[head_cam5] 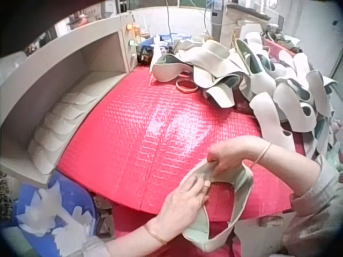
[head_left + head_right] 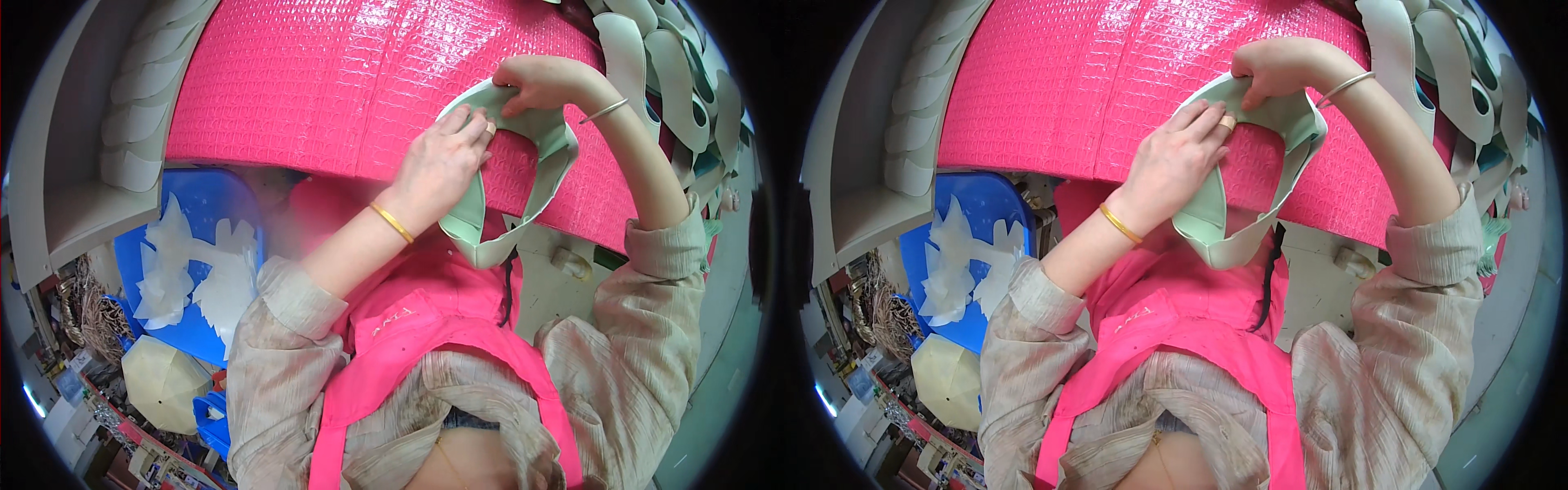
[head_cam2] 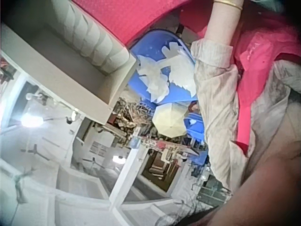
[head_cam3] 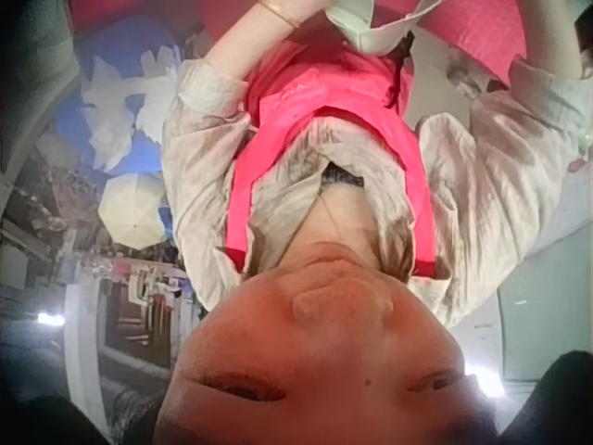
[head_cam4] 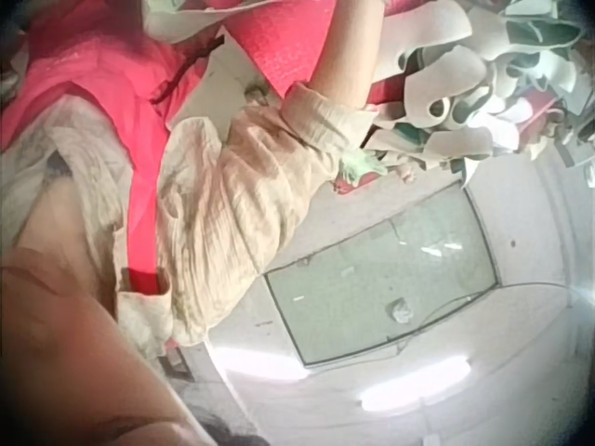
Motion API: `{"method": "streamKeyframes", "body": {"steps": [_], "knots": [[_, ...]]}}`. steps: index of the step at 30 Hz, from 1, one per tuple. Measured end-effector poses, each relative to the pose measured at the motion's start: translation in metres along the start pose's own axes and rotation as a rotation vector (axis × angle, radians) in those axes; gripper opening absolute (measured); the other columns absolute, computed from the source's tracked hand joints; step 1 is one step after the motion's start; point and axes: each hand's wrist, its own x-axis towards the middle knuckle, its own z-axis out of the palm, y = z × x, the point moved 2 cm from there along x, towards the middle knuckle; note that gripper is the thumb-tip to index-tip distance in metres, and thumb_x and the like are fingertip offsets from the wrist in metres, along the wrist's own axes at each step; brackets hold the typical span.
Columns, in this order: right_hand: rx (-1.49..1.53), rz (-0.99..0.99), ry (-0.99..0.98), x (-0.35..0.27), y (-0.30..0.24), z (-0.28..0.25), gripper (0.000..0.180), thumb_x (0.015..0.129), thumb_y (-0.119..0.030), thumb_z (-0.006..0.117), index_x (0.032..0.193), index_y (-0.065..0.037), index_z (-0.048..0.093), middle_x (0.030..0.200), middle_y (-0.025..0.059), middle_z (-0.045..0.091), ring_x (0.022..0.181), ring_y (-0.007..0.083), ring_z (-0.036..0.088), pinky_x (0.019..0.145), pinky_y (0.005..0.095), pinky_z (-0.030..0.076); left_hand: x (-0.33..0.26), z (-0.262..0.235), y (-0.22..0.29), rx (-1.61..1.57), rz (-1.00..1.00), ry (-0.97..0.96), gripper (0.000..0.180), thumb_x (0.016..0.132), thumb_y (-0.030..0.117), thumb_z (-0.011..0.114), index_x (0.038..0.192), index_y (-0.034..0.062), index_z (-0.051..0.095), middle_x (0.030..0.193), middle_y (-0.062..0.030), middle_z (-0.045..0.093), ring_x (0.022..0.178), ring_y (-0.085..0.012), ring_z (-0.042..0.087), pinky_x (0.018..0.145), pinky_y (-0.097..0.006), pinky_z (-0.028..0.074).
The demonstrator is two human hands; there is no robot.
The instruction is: The person assembles shoe components by hand, inserting white foam insoles into white and green shoe uppers on a pink textured work surface. They repeatedly pick up uppers, insert the insoles, and press the edges to secure them, handling items one at a time.
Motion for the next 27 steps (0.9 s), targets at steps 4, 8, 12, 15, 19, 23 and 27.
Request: {"method": "streamKeyframes", "body": {"steps": [4, 8, 12, 15, 19, 23, 27], "knots": [[-0.023, 0.058, -0.051, 0.008, -0.001, 0.002, 0.035, 0.073, -0.023, 0.065, 0.097, 0.002, 0.059, 0.084, 0.0181, 0.062, 0.079, 0.0299, 0.06, 0.069, 0.0376, 0.046, 0.01, -0.007, -0.001, -0.014, -0.013, -0.162, 0.035, 0.074, 0.016, 0.061, 0.105, 0.0021, 0.057, 0.107, -0.008, 0.053, 0.101, -0.0227, 0.05, 0.084, -0.032, 0.047], [-0.024, 0.059, -0.002, 0.007, 0.001, 0.005, 0.03, 0.075, -0.022, 0.064, 0.092, 0.002, 0.059, 0.079, 0.0192, 0.06, 0.075, 0.0298, 0.059, 0.066, 0.0377, 0.045, 0.012, 0.0, 0.001, 0.112, 0.125, -0.008, 0.031, 0.075, 0.018, 0.061, 0.103, 0.0048, 0.059, 0.1, -0.0065, 0.053, 0.097, -0.0229, 0.051, 0.081, -0.032, 0.047], [0.055, 0.113, 0.059, 0.004, 0.009, 0.012, 0.029, 0.076, -0.023, 0.063, 0.087, 0.003, 0.058, 0.074, 0.0195, 0.059, 0.069, 0.0294, 0.057, 0.063, 0.0383, 0.043, 0.012, 0.001, -0.01, -0.082, 0.116, -0.03, 0.031, 0.075, 0.02, 0.061, 0.1, 0.0028, 0.06, 0.099, -0.0062, 0.052, 0.096, -0.0226, 0.05, 0.082, -0.033, 0.045], [0.115, 0.196, 0.064, 0.003, 0.011, 0.013, 0.031, 0.077, -0.027, 0.064, 0.085, 0.003, 0.059, 0.071, 0.0154, 0.059, 0.068, 0.023, 0.057, 0.062, 0.0364, 0.043, 0.022, 0.003, 0.002, 0.02, 0.125, -0.146, 0.032, 0.075, 0.022, 0.061, 0.101, 0.0028, 0.059, 0.104, -0.006, 0.052, 0.097, -0.0227, 0.049, 0.084, -0.033, 0.043], [0.35, 0.265, 0.12, -0.029, 0.013, 0.014, 0.036, 0.078, -0.032, 0.067, 0.087, 0.002, 0.062, 0.072, 0.0062, 0.059, 0.071, 0.011, 0.054, 0.061, 0.0296, 0.043, 0.017, 0.012, 0.008, 0.062, 0.088, -0.116, 0.034, 0.077, 0.023, 0.06, 0.104, 0.0029, 0.058, 0.108, -0.0071, 0.051, 0.1, -0.0239, 0.048, 0.087, -0.035, 0.042], [0.76, 0.183, 0.134, -0.042, 0.041, 0.043, 0.029, 0.08, -0.024, 0.066, 0.092, 0.002, 0.062, 0.073, -0.0025, 0.059, 0.066, 0.0051, 0.051, 0.061, 0.0226, 0.042, 0.01, 0.01, -0.001, -0.295, 0.16, -0.087, 0.04, 0.078, 0.031, 0.059, 0.107, 0.0034, 0.055, 0.106, -0.0102, 0.051, 0.105, -0.0263, 0.047, 0.097, -0.037, 0.035], [0.749, 0.216, 0.214, -0.048, 0.039, 0.045, 0.021, 0.08, -0.017, 0.063, 0.09, 0.001, 0.063, 0.069, 0.003, 0.061, 0.062, 0.0097, 0.055, 0.057, 0.0258, 0.044, 0.01, -0.032, 0.022, -0.704, 0.453, -1.05, 0.026, 0.072, 0.032, 0.063, 0.07, 0.0062, 0.058, 0.067, -0.0101, 0.058, 0.078, -0.0271, 0.059, 0.086, -0.045, 0.039]]}}
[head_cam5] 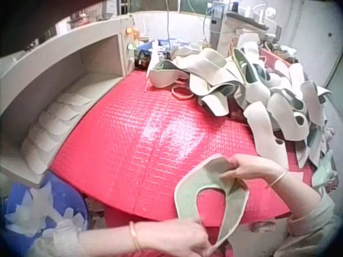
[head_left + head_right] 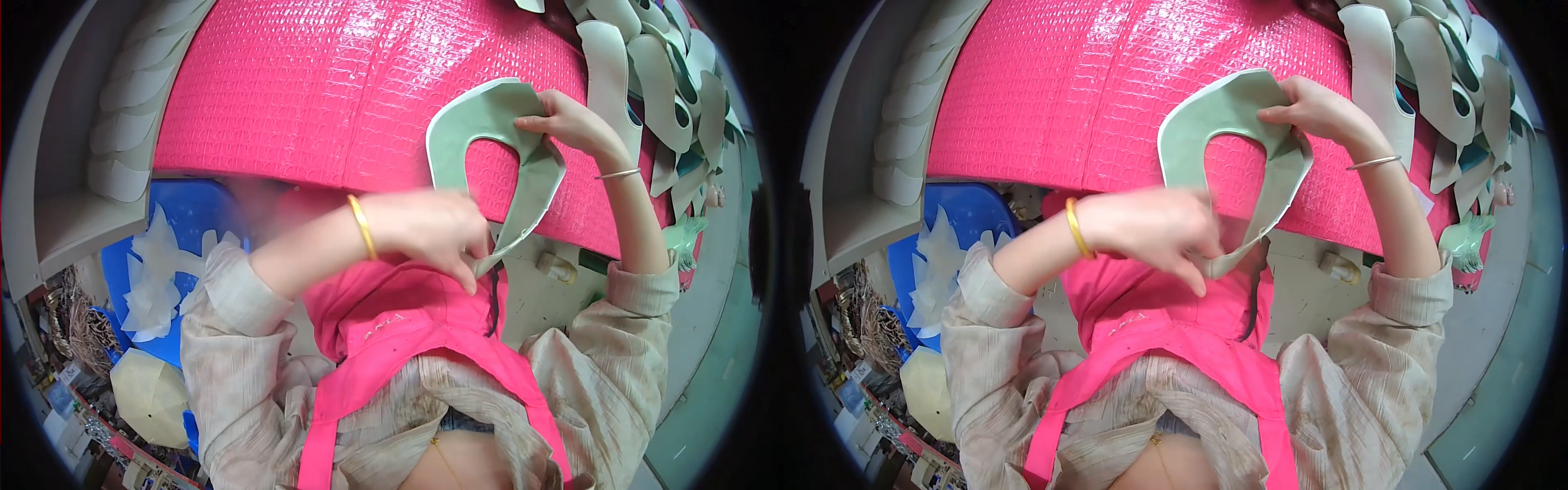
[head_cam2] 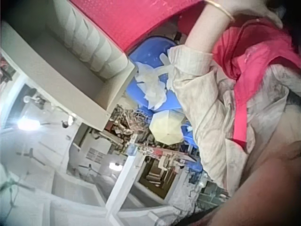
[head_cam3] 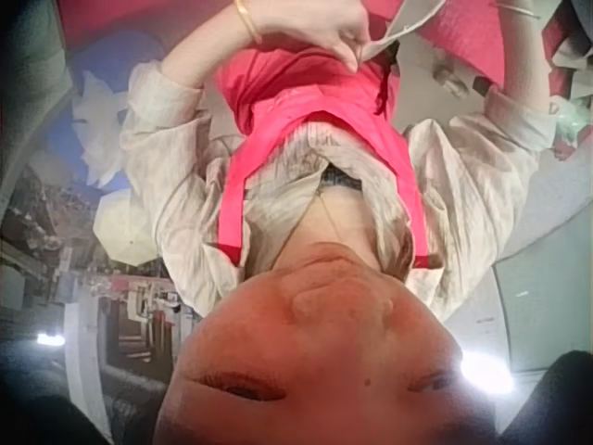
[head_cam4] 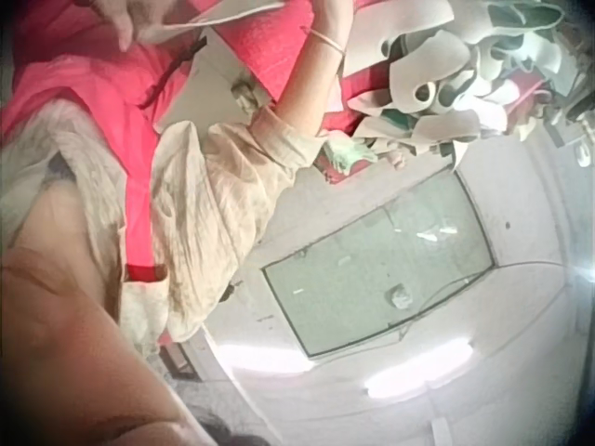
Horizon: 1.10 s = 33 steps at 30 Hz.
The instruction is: The person assembles shoe components by hand, inserting white foam insoles into white and green shoe uppers on a pink textured work surface. They repeatedly pick up uppers, insert the insoles, and press the edges to secure them, handling items one at a time.
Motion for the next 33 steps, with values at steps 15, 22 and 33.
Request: {"method": "streamKeyframes", "body": {"steps": [15, 22, 33], "knots": [[-0.639, -0.283, 0.105, 0.013, -0.018, -0.003, 0.024, 0.07, -0.013, 0.065, 0.088, 0.001, 0.061, 0.078, 0.0208, 0.06, 0.077, 0.0354, 0.059, 0.07, 0.0413, 0.046, 0.035, 0.019, -0.032, 0.634, -0.4, 1.072, 0.039, 0.073, 0.015, 0.062, 0.108, -0.0024, 0.054, 0.099, -0.0098, 0.052, 0.089, -0.0239, 0.05, 0.08, -0.035, 0.043], [-0.783, -0.37, 0.191, 0.006, -0.018, -0.012, 0.025, 0.065, -0.016, 0.068, 0.08, 0.003, 0.06, 0.074, 0.0193, 0.059, 0.077, 0.0355, 0.057, 0.07, 0.0416, 0.045, 0.056, 0.004, -0.033, 0.749, -0.447, 1.008, 0.035, 0.074, 0.014, 0.06, 0.104, -0.0027, 0.055, 0.107, -0.0101, 0.052, 0.093, -0.0232, 0.05, 0.085, -0.034, 0.042], [-0.984, -0.438, 0.127, -0.034, -0.018, 0.004, 0.021, 0.064, -0.006, 0.061, 0.084, -0.005, 0.055, 0.074, 0.0114, 0.06, 0.077, 0.0268, 0.06, 0.081, 0.0428, 0.04, 0.053, -0.004, -0.035, 0.609, -0.463, 0.916, 0.028, 0.077, 0.014, 0.057, 0.099, -0.0025, 0.057, 0.103, -0.0112, 0.054, 0.09, -0.0252, 0.051, 0.079, -0.035, 0.045]]}}
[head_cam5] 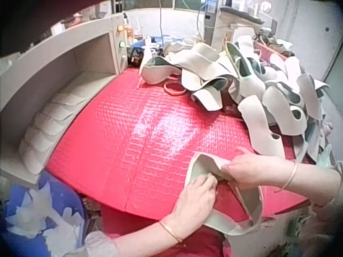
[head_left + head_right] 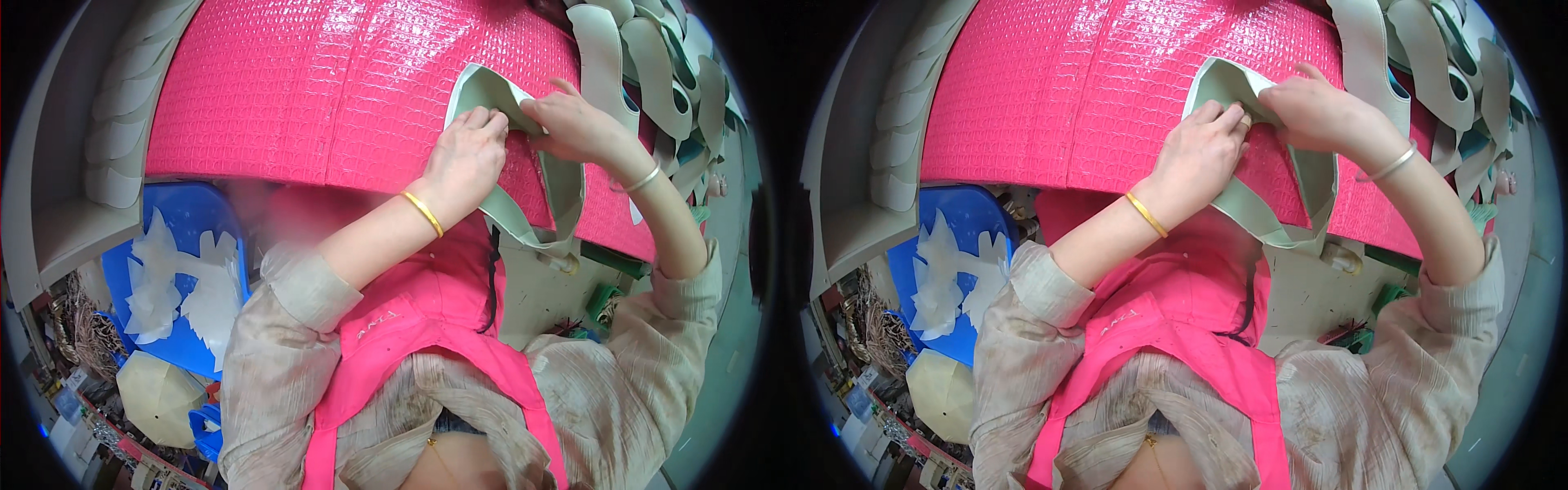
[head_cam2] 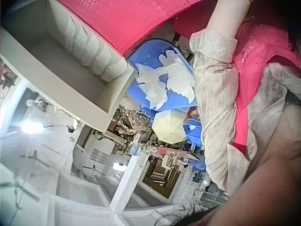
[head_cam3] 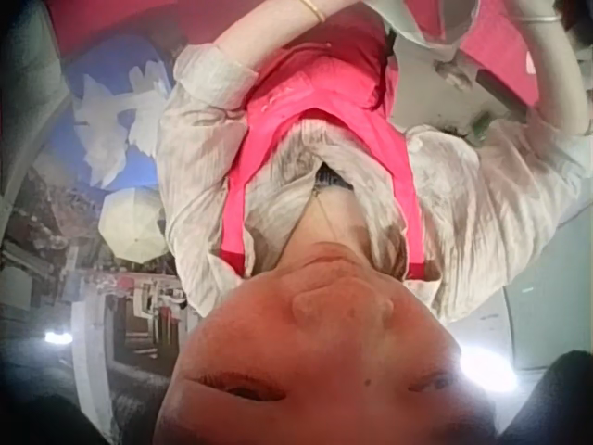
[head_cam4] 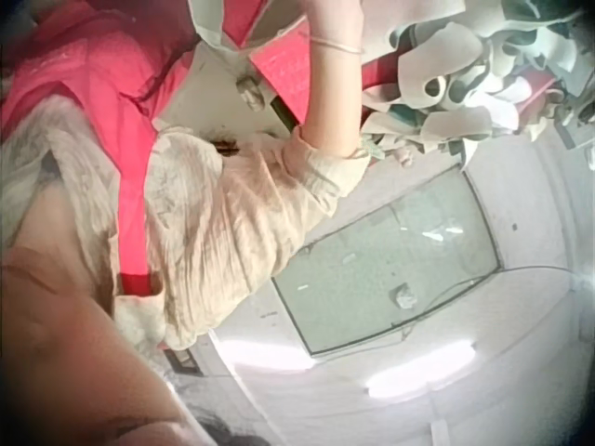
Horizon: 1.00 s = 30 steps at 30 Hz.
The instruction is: The person assembles shoe components by hand, inserting white foam insoles into white and green shoe uppers on a pink textured work surface. They repeatedly pick up uppers, insert the insoles, and press the edges to secure them, handling items one at a time.
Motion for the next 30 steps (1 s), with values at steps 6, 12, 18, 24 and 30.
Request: {"method": "streamKeyframes", "body": {"steps": [6, 12, 18, 24, 30], "knots": [[-0.113, 0.103, 0.206, -0.03, -0.019, 0.018, 0.012, 0.068, -0.007, 0.054, 0.08, -0.006, 0.051, 0.075, 0.0085, 0.053, 0.079, 0.0239, 0.054, 0.077, 0.0363, 0.042, 0.067, -0.039, -0.014, -0.277, 0.042, 0.231, 0.03, 0.076, 0.01, 0.056, 0.106, 0.0042, 0.057, 0.089, -0.0126, 0.06, 0.085, -0.0279, 0.057, 0.073, -0.039, 0.048], [-0.07, 0.059, 0.325, -0.042, -0.038, 0.015, 0.011, 0.065, -0.009, 0.053, 0.074, -0.005, 0.048, 0.072, 0.0073, 0.046, 0.073, 0.0224, 0.048, 0.066, 0.0339, 0.043, 0.152, 0.033, -0.008, -0.458, 0.258, -0.738, 0.039, 0.068, 0.021, 0.065, 0.106, 0.0108, 0.063, 0.091, -0.011, 0.065, 0.085, -0.0255, 0.062, 0.075, -0.035, 0.047], [0.112, 0.147, 0.462, -0.046, -0.048, 0.022, 0.013, 0.064, -0.006, 0.055, 0.075, -0.004, 0.049, 0.071, 0.0073, 0.046, 0.067, 0.0226, 0.048, 0.06, 0.0335, 0.041, 0.139, 0.025, -0.021, -0.455, 0.241, -0.593, 0.028, 0.066, 0.029, 0.068, 0.085, 0.0096, 0.067, 0.078, -0.0065, 0.065, 0.079, -0.0237, 0.061, 0.074, -0.037, 0.042], [0.178, 0.246, 0.362, -0.044, -0.041, 0.031, 0.021, 0.067, -0.004, 0.058, 0.087, -0.004, 0.052, 0.08, 0.0129, 0.052, 0.074, 0.0293, 0.053, 0.065, 0.0369, 0.043, 0.132, 0.022, -0.03, -0.354, 0.128, -0.434, 0.021, 0.068, 0.029, 0.066, 0.076, 0.0098, 0.066, 0.073, -0.0079, 0.063, 0.076, -0.0253, 0.059, 0.07, -0.041, 0.041], [0.32, 0.321, 0.562, -0.014, -0.025, 0.027, 0.022, 0.071, -0.009, 0.062, 0.089, -0.001, 0.052, 0.086, 0.0151, 0.054, 0.083, 0.0345, 0.053, 0.07, 0.041, 0.043, 0.034, -0.046, 0.0, -0.409, 0.062, 0.117, 0.017, 0.076, 0.018, 0.061, 0.088, 0.0057, 0.062, 0.092, -0.0134, 0.059, 0.086, -0.0289, 0.058, 0.073, -0.038, 0.047]]}}
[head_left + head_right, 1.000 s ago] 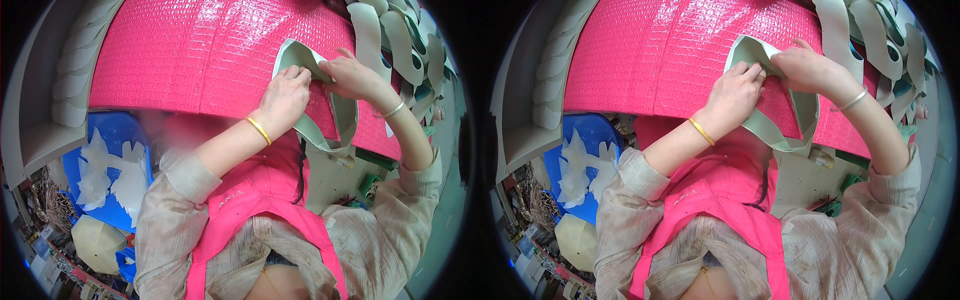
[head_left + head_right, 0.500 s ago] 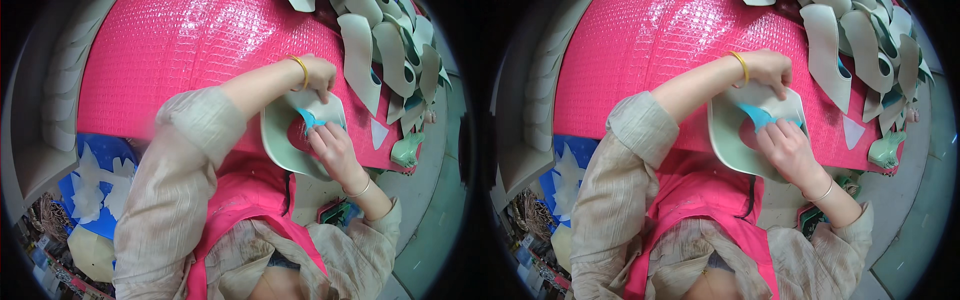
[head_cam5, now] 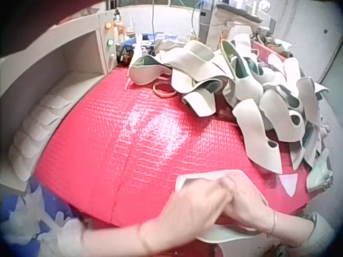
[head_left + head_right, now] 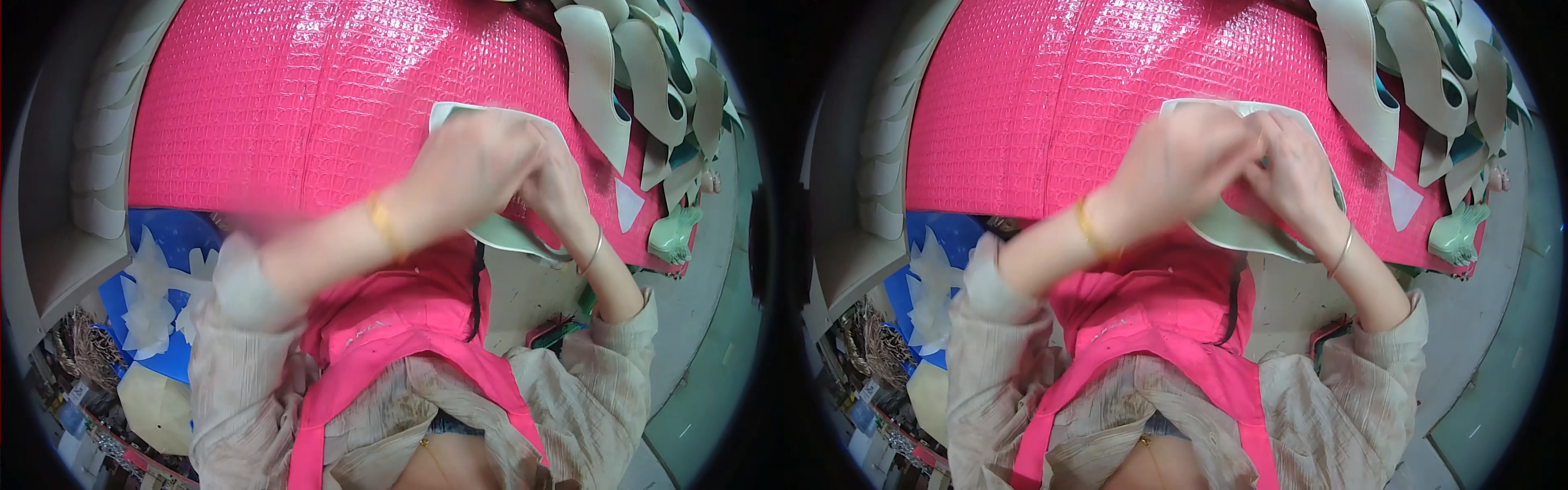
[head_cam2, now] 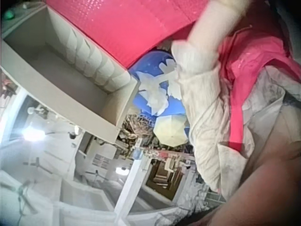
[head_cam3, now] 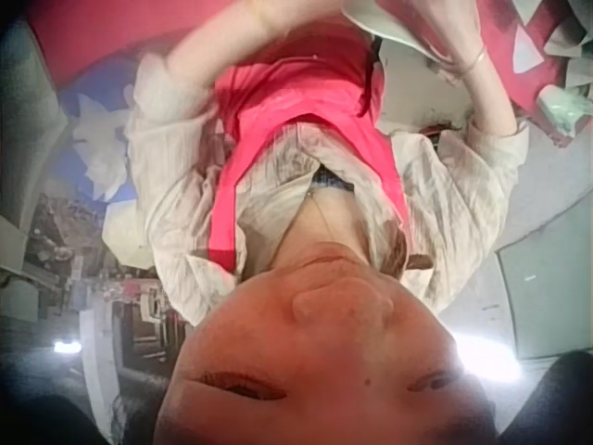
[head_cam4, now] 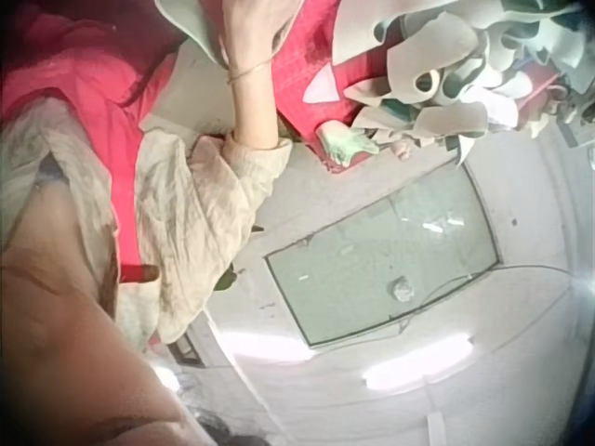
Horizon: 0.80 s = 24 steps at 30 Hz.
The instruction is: The person assembles shoe components by hand, inserting white foam insoles into white and green shoe uppers on a pink textured work surface. They repeatedly pick up uppers, insert the insoles, and press the edges to secure them, handling items one at a time.
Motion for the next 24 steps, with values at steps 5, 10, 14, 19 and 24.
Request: {"method": "streamKeyframes", "body": {"steps": [5, 10, 14, 19, 24], "knots": [[0.066, 0.191, -0.321, 0.026, 0.019, 0.001, 0.02, 0.074, -0.017, 0.063, 0.081, 0.002, 0.059, 0.074, 0.0221, 0.057, 0.072, 0.0373, 0.057, 0.065, 0.0427, 0.044, -0.067, 0.038, -0.006, 0.354, -0.063, 0.002, 0.039, 0.075, 0.012, 0.061, 0.111, -0.0009, 0.052, 0.121, -0.0139, 0.05, 0.112, -0.0278, 0.048, 0.094, -0.035, 0.041], [-0.039, 0.075, -0.437, 0.043, 0.031, 0.004, 0.024, 0.075, -0.02, 0.062, 0.078, 0.003, 0.058, 0.072, 0.0224, 0.057, 0.072, 0.0381, 0.057, 0.065, 0.0441, 0.043, -0.063, 0.044, -0.006, 0.406, -0.044, 0.006, 0.039, 0.076, 0.015, 0.061, 0.11, 0.0001, 0.053, 0.112, -0.011, 0.053, 0.106, -0.0245, 0.05, 0.09, -0.034, 0.042], [-0.012, 0.04, -0.452, 0.046, 0.037, 0.009, 0.026, 0.075, -0.021, 0.063, 0.076, 0.004, 0.057, 0.071, 0.0224, 0.057, 0.071, 0.0381, 0.056, 0.064, 0.0442, 0.043, -0.042, 0.05, 0.003, 0.469, -0.146, -0.148, 0.034, 0.076, 0.017, 0.06, 0.106, 0.0018, 0.056, 0.1, -0.0079, 0.053, 0.096, -0.0218, 0.05, 0.087, -0.034, 0.042], [-0.041, 0.031, -0.389, 0.042, 0.039, 0.011, 0.025, 0.075, -0.021, 0.064, 0.078, 0.003, 0.058, 0.071, 0.0221, 0.058, 0.07, 0.0372, 0.057, 0.063, 0.0426, 0.044, -0.042, 0.061, -0.008, 0.464, 0.0, 0.01, 0.026, 0.077, 0.016, 0.057, 0.097, -0.0014, 0.058, 0.1, -0.0077, 0.052, 0.096, -0.0217, 0.05, 0.089, -0.033, 0.041], [0.074, 0.119, -0.325, 0.032, 0.045, 0.002, 0.029, 0.071, -0.021, 0.068, 0.084, 0.003, 0.06, 0.072, 0.0208, 0.059, 0.067, 0.0342, 0.059, 0.063, 0.0386, 0.047, -0.032, 0.063, -0.003, 0.51, 0.001, -0.055, 0.026, 0.077, 0.014, 0.057, 0.095, -0.0041, 0.059, 0.103, -0.0097, 0.053, 0.097, -0.0236, 0.05, 0.089, -0.032, 0.042]]}}
